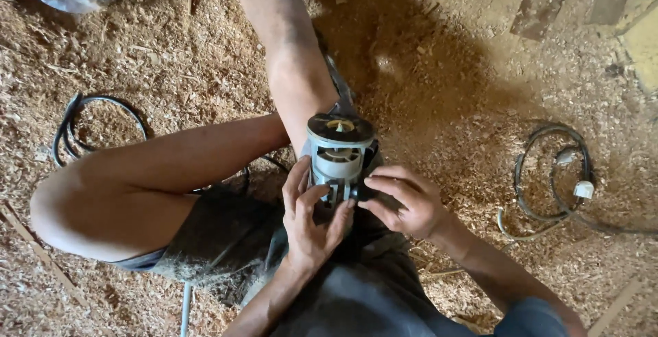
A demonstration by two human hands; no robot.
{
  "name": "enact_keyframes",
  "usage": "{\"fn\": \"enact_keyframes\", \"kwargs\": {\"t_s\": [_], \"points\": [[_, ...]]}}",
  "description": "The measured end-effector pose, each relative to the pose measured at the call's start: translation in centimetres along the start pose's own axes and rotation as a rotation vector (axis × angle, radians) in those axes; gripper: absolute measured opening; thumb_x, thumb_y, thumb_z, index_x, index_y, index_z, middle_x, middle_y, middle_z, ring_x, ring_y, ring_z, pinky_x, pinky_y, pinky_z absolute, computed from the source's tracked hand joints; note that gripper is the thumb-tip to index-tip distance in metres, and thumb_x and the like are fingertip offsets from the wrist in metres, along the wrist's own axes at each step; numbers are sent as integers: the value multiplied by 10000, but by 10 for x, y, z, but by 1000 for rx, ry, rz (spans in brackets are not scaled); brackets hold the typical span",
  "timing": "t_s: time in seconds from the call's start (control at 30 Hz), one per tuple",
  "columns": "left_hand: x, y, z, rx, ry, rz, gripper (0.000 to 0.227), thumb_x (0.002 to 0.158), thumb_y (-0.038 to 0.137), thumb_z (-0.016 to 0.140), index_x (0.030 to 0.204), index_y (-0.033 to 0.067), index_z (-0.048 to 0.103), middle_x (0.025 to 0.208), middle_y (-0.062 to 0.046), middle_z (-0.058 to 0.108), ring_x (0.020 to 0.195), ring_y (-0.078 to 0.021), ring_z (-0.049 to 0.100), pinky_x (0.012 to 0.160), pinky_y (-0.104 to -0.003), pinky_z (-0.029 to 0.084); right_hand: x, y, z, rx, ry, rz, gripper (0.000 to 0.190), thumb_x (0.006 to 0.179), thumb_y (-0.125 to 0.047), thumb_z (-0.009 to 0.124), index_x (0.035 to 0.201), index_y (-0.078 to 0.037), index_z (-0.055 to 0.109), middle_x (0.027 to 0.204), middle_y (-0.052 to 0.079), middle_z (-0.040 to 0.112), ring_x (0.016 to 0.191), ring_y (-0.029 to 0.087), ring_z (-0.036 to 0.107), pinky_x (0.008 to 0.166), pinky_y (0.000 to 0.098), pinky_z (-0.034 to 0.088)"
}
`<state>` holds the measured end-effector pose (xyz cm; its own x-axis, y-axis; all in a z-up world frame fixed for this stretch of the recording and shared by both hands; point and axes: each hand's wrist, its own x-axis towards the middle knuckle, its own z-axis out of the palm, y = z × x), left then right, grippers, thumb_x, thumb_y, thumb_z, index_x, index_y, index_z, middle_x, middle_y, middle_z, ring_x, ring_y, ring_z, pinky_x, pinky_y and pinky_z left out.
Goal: Assembling a handheld router by inserting the motor into the base and adjusting the depth.
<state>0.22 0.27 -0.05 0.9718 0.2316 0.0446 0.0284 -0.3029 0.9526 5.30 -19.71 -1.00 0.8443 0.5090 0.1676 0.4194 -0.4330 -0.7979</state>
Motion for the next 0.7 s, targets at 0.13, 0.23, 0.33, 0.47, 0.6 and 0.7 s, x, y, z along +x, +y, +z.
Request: {"fn": "enact_keyframes", "kwargs": {"t_s": [0.13,0.23,0.33,0.47,0.6,0.7], "points": [[5,-2,-2,-130,41,9,498,850,199,833,1164,-8,507,1453,-367,409,1297,-567,546,1031,-636,488,-10,4,15,103,118,5,368,802,-228,868,1094,-25,774,1045,140,749,884,236,745,749,309,642],[-3,-11,-2,-273,25,-103,520,923,272,710,1267,-23,457,1432,-329,448,1298,-508,576,1045,-585,488,-6,-13,23,677,122,500,777,760,-128,892,1413,78,525,1221,179,612,1113,246,653,939,350,596],[-7,-9,-4,-183,-44,-233,602,936,256,659,1401,-39,417,1354,-271,519,1132,-512,643,904,-556,567,-8,-23,39,858,263,611,579,870,-12,758,1388,82,518,1316,216,606,1183,275,635,956,381,590],[-1,-8,0,-155,1,-187,984,731,311,885,1493,-62,386,1270,-300,579,1114,-444,679,946,-522,558,3,-51,39,838,254,491,599,914,-283,741,1394,21,551,1457,183,523,1329,250,520,1091,432,479],[2,20,-4,-245,142,-204,1018,713,293,904,1520,-69,401,1231,-265,632,1129,-294,649,971,-479,538,10,-86,49,950,316,364,760,970,-551,636,1441,24,473,1562,160,410,1454,218,393,1206,351,329],[1,17,-10,-326,190,-134,999,674,225,918,1500,-59,435,1216,-224,621,1101,-261,635,963,-448,537,3,-83,70,1126,270,508,819,975,-546,551,1533,22,362,1479,146,477,1332,188,478,1126,379,396]]}}
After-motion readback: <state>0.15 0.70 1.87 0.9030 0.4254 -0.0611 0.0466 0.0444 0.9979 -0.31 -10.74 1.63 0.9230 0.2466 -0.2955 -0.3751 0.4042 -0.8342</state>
